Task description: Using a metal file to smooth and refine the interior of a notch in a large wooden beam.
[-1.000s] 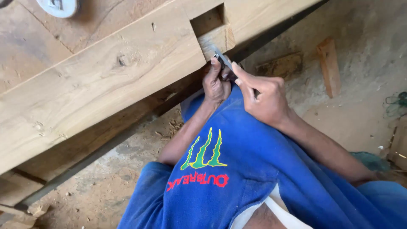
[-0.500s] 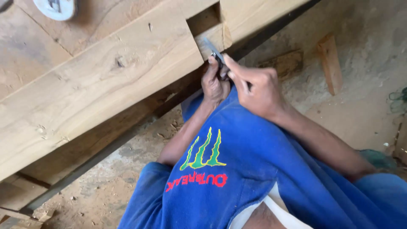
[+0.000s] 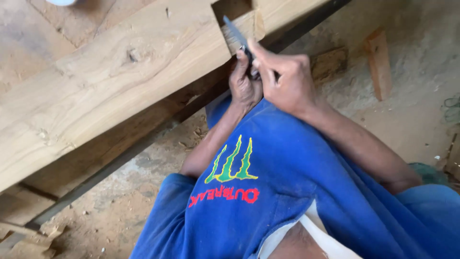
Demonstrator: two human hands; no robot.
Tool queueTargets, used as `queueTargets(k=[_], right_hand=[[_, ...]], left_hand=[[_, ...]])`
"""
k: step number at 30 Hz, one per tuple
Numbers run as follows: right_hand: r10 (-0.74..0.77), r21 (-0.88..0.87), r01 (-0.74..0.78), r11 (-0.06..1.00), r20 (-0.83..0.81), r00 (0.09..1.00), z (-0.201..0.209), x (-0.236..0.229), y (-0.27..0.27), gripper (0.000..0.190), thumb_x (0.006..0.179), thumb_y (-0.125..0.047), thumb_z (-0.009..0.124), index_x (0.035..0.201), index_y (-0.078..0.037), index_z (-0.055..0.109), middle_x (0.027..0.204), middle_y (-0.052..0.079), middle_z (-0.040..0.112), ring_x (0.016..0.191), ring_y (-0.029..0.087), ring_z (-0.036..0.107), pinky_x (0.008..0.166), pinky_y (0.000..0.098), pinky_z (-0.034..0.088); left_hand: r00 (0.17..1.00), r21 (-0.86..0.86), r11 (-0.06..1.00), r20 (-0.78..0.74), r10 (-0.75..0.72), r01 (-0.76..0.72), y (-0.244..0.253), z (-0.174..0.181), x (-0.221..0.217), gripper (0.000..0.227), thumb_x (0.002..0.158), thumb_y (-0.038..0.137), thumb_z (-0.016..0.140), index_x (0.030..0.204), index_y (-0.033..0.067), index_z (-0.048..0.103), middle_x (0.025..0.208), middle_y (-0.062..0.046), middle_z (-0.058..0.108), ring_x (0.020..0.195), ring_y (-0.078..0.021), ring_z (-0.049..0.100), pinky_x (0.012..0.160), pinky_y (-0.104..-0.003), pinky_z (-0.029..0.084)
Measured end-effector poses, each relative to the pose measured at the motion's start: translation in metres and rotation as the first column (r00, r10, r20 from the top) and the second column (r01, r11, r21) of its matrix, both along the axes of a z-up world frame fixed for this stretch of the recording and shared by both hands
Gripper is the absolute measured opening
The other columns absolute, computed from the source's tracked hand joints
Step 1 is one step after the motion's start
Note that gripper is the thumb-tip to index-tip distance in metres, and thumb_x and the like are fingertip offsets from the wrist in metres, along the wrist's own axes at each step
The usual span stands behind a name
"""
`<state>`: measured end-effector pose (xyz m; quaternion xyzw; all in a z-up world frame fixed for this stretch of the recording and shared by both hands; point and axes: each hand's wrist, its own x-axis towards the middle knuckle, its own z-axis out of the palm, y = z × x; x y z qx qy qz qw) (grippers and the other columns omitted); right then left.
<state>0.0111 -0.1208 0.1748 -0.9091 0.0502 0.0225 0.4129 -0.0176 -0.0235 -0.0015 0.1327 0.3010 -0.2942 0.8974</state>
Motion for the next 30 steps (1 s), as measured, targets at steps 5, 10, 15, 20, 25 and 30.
queueTargets(k=[5,10,15,20,25,30], right_hand=[[0.022,0.005,-0.022,1.0,-0.043,0.999,-0.003,-0.008,0.005,0.045,0.095,0.007,0.068,0.14,0.003,0.064,0.104,0.028,0.073,0.086,0.026,0.079,0.072,0.035,0.059],[-0.01,-0.036,0.011,0.999,0.024,1.0,0.005,-0.002,-0.004,0.041,0.099,0.007,0.069,0.139,0.005,0.064,0.11,0.029,0.073,0.087,0.027,0.077,0.07,0.035,0.058],[0.002,0.01,-0.002,1.0,-0.008,1.0,-0.005,-0.003,0.007,0.037,0.101,0.005,0.066,0.139,0.004,0.064,0.103,0.027,0.074,0.09,0.026,0.079,0.073,0.0332,0.06],[-0.004,-0.047,0.004,0.999,-0.016,1.0,0.002,-0.013,0.001,0.038,0.099,0.004,0.067,0.137,0.005,0.064,0.097,0.026,0.074,0.081,0.027,0.076,0.068,0.0352,0.057],[-0.026,-0.043,0.026,0.999,-0.016,1.0,0.004,-0.009,0.009,0.037,0.101,0.005,0.067,0.138,0.005,0.065,0.097,0.026,0.074,0.084,0.027,0.078,0.069,0.0342,0.058],[0.024,-0.032,-0.022,0.999,0.059,0.998,-0.006,-0.029,0.007,0.043,0.098,0.004,0.065,0.141,0.005,0.061,0.112,0.03,0.071,0.1,0.032,0.077,0.083,0.0356,0.061]], left_hand=[[0.997,-0.048,0.999,0.075,0.027,-0.023,0.0,0.003,0.006,0.04,0.104,0.046,0.063,0.099,0.0063,0.063,0.074,0.003,0.049,0.068,-0.0095,0.044,0.063,-0.027,0.035],[0.995,-0.118,0.993,0.097,0.015,-0.004,-0.009,0.017,0.013,0.04,0.104,0.046,0.061,0.098,0.0063,0.061,0.071,0.003,0.046,0.068,-0.0119,0.045,0.065,-0.03,0.038],[0.998,0.013,1.0,0.06,0.01,-0.011,0.007,0.014,0.008,0.04,0.106,0.046,0.061,0.101,0.0064,0.062,0.072,0.002,0.045,0.069,-0.0115,0.042,0.065,-0.03,0.036],[0.997,-0.005,1.0,0.072,-0.007,0.007,-0.009,0.012,0.012,0.044,0.102,0.049,0.062,0.102,0.005,0.063,0.072,0.002,0.045,0.067,-0.0109,0.041,0.063,-0.03,0.033],[1.0,-0.03,0.999,0.025,-0.015,0.016,0.002,0.019,0.004,0.043,0.102,0.049,0.064,0.1,0.0059,0.061,0.072,0.002,0.044,0.068,-0.0121,0.041,0.064,-0.031,0.034],[0.996,-0.021,0.999,0.079,0.032,-0.03,-0.008,0.001,0.005,0.043,0.104,0.048,0.064,0.099,0.0047,0.062,0.074,0.003,0.046,0.067,-0.0097,0.043,0.062,-0.028,0.034]])
